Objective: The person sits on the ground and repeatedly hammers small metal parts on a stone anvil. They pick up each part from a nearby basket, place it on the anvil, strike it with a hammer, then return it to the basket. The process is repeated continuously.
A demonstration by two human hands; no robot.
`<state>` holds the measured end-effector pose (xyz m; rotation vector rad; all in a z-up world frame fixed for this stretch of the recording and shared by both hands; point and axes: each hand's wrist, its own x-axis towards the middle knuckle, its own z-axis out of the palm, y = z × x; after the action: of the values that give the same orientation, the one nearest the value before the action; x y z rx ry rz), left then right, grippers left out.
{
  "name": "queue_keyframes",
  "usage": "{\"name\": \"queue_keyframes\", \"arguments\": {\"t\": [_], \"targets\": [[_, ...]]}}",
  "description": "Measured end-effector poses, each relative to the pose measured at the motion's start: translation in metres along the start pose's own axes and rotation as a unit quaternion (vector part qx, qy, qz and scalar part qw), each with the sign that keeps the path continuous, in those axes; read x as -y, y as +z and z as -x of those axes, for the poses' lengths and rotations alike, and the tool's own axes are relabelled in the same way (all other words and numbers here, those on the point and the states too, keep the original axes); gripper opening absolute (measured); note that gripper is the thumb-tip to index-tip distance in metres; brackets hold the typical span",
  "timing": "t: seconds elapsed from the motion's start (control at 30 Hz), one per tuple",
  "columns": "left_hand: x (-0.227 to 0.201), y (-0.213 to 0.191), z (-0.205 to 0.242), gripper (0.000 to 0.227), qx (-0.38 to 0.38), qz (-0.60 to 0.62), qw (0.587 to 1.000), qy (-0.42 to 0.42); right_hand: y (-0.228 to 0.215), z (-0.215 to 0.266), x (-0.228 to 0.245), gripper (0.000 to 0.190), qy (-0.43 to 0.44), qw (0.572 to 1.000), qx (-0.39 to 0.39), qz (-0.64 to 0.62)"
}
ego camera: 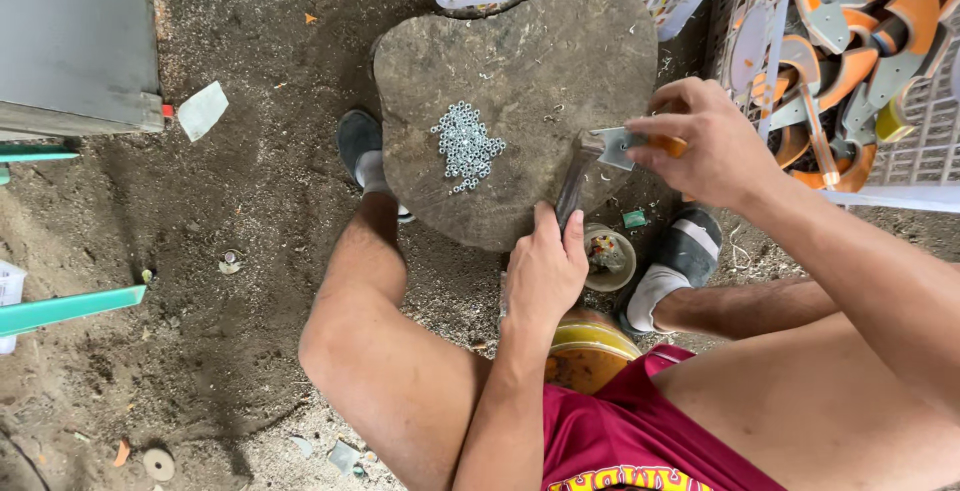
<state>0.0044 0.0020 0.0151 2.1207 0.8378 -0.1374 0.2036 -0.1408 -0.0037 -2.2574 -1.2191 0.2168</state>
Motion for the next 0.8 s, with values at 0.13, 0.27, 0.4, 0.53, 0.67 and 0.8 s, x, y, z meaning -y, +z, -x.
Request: {"name": "queue_keyframes", "arguments": {"t": [0.13, 0.27, 0.4, 0.53, 0.67, 0.8], "targets": [[-0.004, 0.000, 0.000, 0.047, 0.018, 0.000, 0.999, -0.029, 0.015, 0.000, 0.005, 0.020, 0.044, 0.999, -0.001, -0.012], [-0.004, 0.001, -0.001, 0.047, 0.006, -0.006, 1.000, -0.018, 0.016, -0.006, 0.005, 0.016, -0.017, 0.999, 0.038, 0.027], [0.001, 0.005, -0.002, 0.046, -0.004, 0.004, 1.000, -0.004, -0.012, -0.024, -0.005, 0.012, -0.073, 0.987, 0.143, 0.012], [0.003, 0.014, -0.002, 0.047, -0.033, 0.010, 0.999, 0.016, -0.054, -0.032, -0.004, 0.028, -0.004, 0.966, 0.193, 0.172], [0.004, 0.014, 0.001, 0.046, -0.033, 0.017, 0.999, 0.035, -0.062, -0.048, 0.014, 0.022, 0.186, 0.941, 0.120, 0.254], [0.001, 0.014, 0.000, 0.041, -0.015, 0.016, 0.999, 0.025, -0.044, -0.085, 0.034, 0.043, -0.050, 0.979, -0.051, 0.192]]}}
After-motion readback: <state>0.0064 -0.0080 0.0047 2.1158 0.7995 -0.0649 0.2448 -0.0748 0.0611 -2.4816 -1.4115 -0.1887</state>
